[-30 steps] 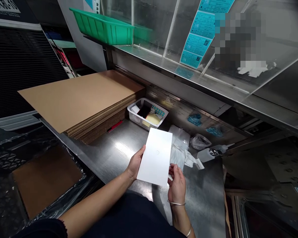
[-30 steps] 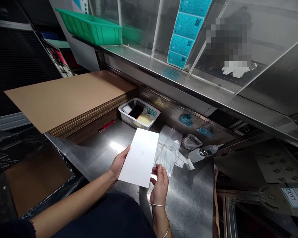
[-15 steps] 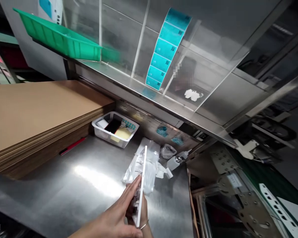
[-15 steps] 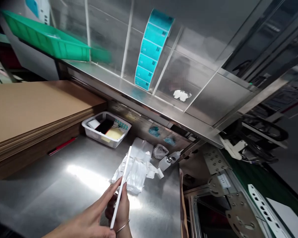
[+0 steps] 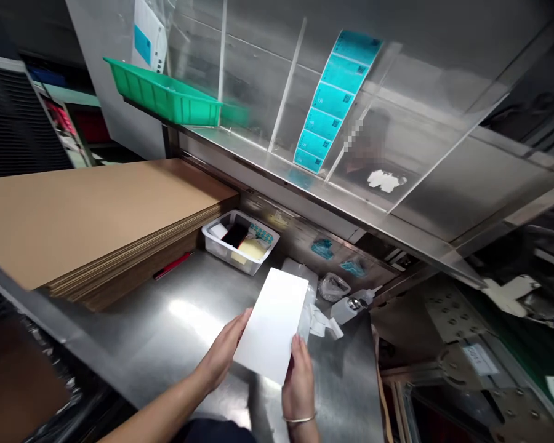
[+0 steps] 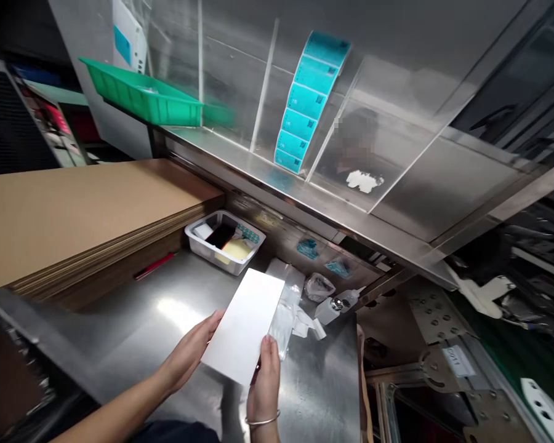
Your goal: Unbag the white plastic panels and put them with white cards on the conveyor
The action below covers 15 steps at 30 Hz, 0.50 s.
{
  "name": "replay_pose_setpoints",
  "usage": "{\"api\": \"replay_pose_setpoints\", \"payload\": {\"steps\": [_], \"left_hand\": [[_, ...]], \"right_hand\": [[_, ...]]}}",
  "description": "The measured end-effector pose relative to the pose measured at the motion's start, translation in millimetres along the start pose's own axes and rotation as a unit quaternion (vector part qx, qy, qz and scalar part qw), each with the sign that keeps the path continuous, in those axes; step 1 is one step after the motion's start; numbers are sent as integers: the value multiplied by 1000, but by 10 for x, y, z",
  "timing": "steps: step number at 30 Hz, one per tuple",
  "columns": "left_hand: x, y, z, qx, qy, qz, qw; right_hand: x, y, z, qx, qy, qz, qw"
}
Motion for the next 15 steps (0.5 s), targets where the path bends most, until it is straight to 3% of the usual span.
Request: {"api": "replay_pose_setpoints", "payload": {"steps": [4,6,15], "left_hand": [[211,-98,-267,84,30,44,995],[264,-77,-373,101,28,54,993],[269,-33,-401,65,28,48,996]], "right_hand": [[-215,133,-70,-79,-45,-94,991],[-276,185,-70,-97,-38,-105,989],[-337,285,-18,-100,-11,-110,989]]}}
Point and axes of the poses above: each hand's wrist, its own y-axis away from the middle knuckle, its own x-axis out of the back of the hand, z = x × y, the point moved 6 cm from there along -y, towards the middle knuckle, and after that the axes turned 12 degrees about -x, right-handed, at the moved point
